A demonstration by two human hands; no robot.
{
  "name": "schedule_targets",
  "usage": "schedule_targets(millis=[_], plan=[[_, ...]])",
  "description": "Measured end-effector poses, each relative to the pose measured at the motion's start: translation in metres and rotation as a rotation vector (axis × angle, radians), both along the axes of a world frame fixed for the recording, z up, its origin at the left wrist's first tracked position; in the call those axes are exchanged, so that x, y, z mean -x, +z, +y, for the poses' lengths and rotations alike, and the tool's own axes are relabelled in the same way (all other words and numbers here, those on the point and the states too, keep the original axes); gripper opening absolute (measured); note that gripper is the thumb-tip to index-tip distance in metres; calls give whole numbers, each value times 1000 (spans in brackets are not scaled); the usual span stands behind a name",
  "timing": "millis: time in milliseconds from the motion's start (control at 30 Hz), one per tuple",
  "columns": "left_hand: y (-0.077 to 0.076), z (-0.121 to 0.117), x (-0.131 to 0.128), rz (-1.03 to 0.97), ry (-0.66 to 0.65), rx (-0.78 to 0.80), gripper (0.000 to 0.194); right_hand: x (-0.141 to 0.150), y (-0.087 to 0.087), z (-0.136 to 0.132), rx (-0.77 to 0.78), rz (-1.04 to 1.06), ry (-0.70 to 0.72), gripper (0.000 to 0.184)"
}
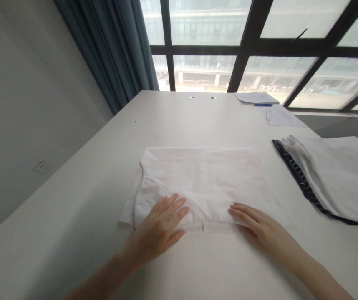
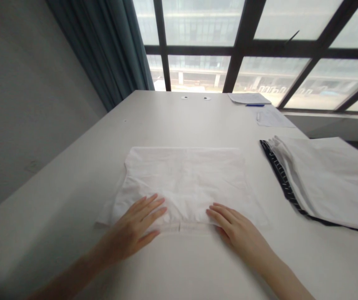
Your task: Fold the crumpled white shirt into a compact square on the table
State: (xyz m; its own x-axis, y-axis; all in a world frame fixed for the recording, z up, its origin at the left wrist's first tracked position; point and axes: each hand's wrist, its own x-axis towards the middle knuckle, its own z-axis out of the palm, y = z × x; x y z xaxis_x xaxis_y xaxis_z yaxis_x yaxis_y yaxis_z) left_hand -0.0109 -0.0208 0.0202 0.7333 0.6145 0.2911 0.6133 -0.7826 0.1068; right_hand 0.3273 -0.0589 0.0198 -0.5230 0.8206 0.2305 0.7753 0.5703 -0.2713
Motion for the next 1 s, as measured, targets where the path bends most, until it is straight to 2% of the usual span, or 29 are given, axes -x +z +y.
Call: schedule_targets(millis=[167,267,333,433,533,633,733,833,933,1000], plan=[[-16,-3,-7,48,-27,-109,35,-8,-4,-8,-57,78,-12,32],[-18,-4,2,75,-37,-75,38,-5,-2,-13,-42,118,16,30],[-16,-6,12,113,-38,-3,45,-4,1,-14,20,132,18,30],[-9,-6,28,158,-71,121,53,-8,12,-12,196,135,10,28],[3,2,35,116,-107,198,44,-13,26,-1,315,152,4,29],[10,14,24,-42,-85,168,32,-3,33,18,277,192,-19,30],[6,24,-1,-121,-86,116,32,21,25,35,167,198,28,28],[-6,26,-22,-36,-46,74,37,45,5,44,77,96,67,37],[-15,23,-28,103,-41,62,53,53,-14,43,39,-68,84,48],[-17,21,-25,161,-52,63,60,51,-21,39,29,-150,84,53]])
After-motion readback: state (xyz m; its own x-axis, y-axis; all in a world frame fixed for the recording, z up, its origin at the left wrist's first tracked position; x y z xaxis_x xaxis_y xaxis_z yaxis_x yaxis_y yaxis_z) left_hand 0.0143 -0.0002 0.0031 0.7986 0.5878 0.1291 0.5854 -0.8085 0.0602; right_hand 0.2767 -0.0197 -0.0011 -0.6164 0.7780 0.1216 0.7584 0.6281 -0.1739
